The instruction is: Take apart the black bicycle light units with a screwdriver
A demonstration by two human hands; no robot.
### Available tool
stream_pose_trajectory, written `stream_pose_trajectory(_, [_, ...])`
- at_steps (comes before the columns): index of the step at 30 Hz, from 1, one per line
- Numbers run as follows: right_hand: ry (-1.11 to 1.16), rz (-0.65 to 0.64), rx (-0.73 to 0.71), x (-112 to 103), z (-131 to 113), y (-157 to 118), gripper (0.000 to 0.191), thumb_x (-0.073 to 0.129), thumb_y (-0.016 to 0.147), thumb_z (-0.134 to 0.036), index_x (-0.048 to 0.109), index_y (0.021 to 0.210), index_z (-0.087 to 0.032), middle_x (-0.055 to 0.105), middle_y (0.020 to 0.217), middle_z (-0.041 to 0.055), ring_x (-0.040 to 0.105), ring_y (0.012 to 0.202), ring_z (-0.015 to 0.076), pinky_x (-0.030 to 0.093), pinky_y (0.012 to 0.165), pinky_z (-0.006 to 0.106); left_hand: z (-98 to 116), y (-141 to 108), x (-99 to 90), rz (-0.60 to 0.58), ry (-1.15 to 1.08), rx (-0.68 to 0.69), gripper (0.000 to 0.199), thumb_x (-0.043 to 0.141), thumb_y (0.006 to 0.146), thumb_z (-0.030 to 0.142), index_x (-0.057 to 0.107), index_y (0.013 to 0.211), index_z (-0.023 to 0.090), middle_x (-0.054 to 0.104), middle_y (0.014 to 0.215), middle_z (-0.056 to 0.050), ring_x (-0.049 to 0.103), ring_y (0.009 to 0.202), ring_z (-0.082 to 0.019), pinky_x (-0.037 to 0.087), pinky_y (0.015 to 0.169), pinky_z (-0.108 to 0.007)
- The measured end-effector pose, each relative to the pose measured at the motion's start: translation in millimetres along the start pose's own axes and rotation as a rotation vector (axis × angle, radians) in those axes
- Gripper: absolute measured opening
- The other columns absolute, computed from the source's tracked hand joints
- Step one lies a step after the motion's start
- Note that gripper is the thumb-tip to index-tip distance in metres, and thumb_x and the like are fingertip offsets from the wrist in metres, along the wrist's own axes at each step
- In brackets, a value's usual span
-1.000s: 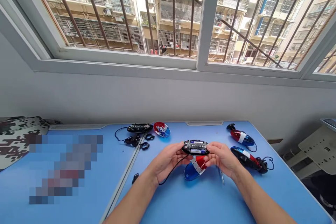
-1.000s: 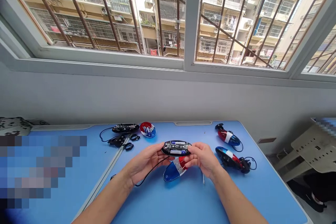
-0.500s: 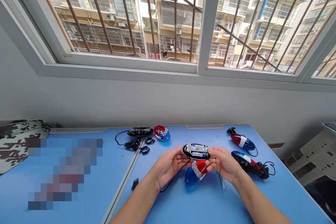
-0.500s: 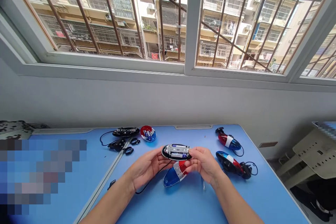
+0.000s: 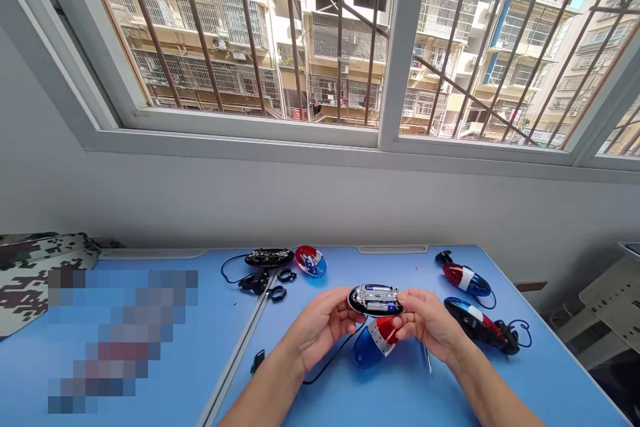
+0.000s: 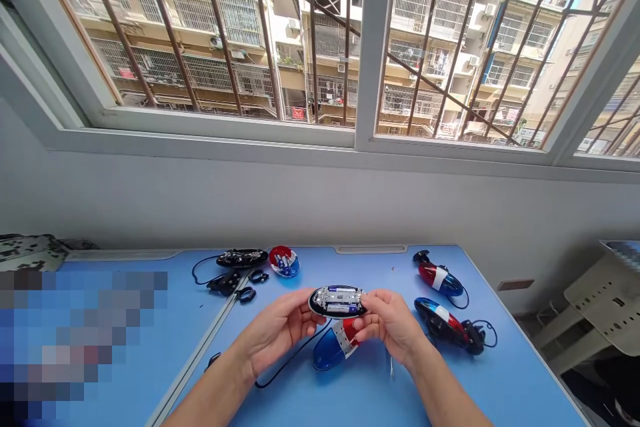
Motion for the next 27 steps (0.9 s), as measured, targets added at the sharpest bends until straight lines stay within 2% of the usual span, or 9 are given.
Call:
stream_pose_trajectory(3, [0.017, 0.015, -0.016, -2.1, -2.5, 0.1, 0.04, 0.083, 0.065, -0.042, 0.061, 0.078, -0.012, 0.068, 0.061, 0.0051, 0.063, 0.052, 0.0093, 0.056, 0.048, 0.016, 0.8, -2.5, 2.4, -0.044, -0.085, -0.034, 0.013, 0.074, 0.07, 0.017, 0.073, 0.081, 0.009, 0.069, 0.077, -0.007, 0.061, 0.065, -0.014, 0.048, 0.05, -0.018])
stream_pose_trajectory(9, [0.024, 0.047, -0.034, -4.7, -4.5, 1.1, 0.035, 0.082, 0.067, -0.037, 0.063, 0.079, -0.011, 0.068, 0.063, 0.0055, 0.064, 0.054, 0.0102, 0.058, 0.049, 0.018, 3.8, -2.7, 0.6, -0.047, -0.079, -0.009, 0.018, 0.074, 0.067, 0.004, 0.072, 0.085, 0.007, 0.07, 0.075, -0.007, 0.063, 0.068, -0.014, 0.054, 0.059, -0.02])
stream_pose_trajectory(17, [0.042, 0.059, -0.033, -5.3, -3.1, 0.6, 0.031, 0.08, 0.07, -0.035, 0.064, 0.08, -0.01, 0.068, 0.06, 0.0062, 0.063, 0.052, 0.0101, 0.057, 0.049, 0.017, -4.0, 0.3, -1.4, -0.016, -0.171, -0.041, 0.017, 0.073, 0.067, 0.001, 0.07, 0.082, 0.008, 0.071, 0.077, -0.009, 0.067, 0.071, -0.016, 0.055, 0.06, -0.02])
stream_pose_trajectory(23, [0.043, 0.065, -0.036, -6.0, -4.0, -0.6, 0.029, 0.078, 0.073, -0.034, 0.065, 0.082, -0.009, 0.068, 0.062, 0.0067, 0.064, 0.053, 0.0105, 0.058, 0.048, 0.018, 1.8, -1.5, 0.9, -0.047, -0.253, -0.019, 0.016, 0.074, 0.071, 0.008, 0.071, 0.086, 0.006, 0.071, 0.081, -0.01, 0.066, 0.072, -0.016, 0.056, 0.06, -0.02])
stream_pose_trajectory(27, [0.048, 0.069, -0.044, -6.2, -4.7, -1.0, 0.029, 0.079, 0.073, -0.033, 0.066, 0.082, -0.008, 0.068, 0.062, 0.0063, 0.064, 0.054, 0.0108, 0.058, 0.048, 0.018, 1.5, -0.2, -1.6, -0.013, -0.238, -0.013, 0.017, 0.077, 0.07, 0.006, 0.07, 0.085, 0.008, 0.07, 0.078, -0.008, 0.064, 0.068, -0.013, 0.055, 0.058, -0.019])
Point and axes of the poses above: each hand's wrist, its own y-axis towards the middle knuckle, its own x-axis out of the palm, z = x × y, the point moved 7 cm from there along y, towards the middle knuckle
